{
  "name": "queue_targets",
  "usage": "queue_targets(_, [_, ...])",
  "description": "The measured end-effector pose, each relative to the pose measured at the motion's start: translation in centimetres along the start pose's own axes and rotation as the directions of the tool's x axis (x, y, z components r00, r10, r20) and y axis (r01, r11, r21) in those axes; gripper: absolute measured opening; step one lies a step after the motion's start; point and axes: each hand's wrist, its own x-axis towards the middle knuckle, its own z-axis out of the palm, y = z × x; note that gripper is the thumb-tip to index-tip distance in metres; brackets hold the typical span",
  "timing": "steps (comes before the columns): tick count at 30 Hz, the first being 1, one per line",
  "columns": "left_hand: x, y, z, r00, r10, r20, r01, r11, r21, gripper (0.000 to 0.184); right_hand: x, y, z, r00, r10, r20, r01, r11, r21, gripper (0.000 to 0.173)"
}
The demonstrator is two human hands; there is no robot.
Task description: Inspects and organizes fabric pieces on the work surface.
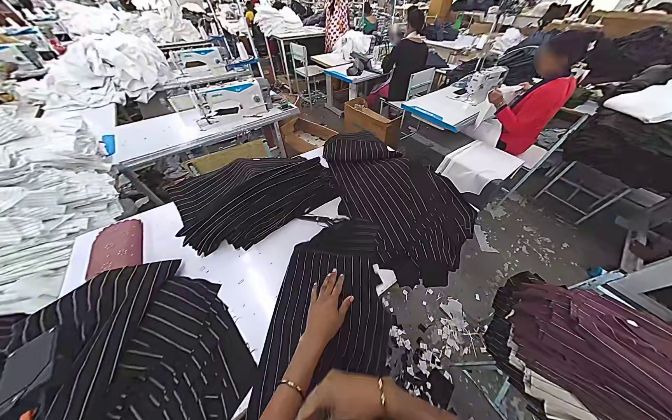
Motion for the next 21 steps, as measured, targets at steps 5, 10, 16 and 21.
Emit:
queue_targets(5, [-4.8,-3.6,3.8,0.967,-0.083,-0.241,0.112,0.987,0.111,0.074,-2.7,3.8,-6.0,0.815,0.367,-0.449,-0.441,0.895,-0.069,0.035])
queue_targets(10, [-10.2,-3.9,6.2,0.902,-0.096,-0.422,0.162,0.979,0.125,0.080,-2.2,8.9,-10.1,0.522,0.524,-0.673,-0.644,0.759,0.091,0.045])
queue_targets(16, [-12.0,-2.3,6.9,0.840,-0.177,-0.513,0.215,0.976,0.016,0.065,2.9,12.2,-12.6,0.404,0.514,-0.757,-0.743,0.667,0.056,0.061])
queue_targets(21, [-10.7,-2.9,4.5,0.808,-0.352,-0.473,0.126,0.887,-0.445,0.047,5.7,12.4,-12.6,0.480,0.457,-0.749,-0.633,0.772,0.065,0.030])
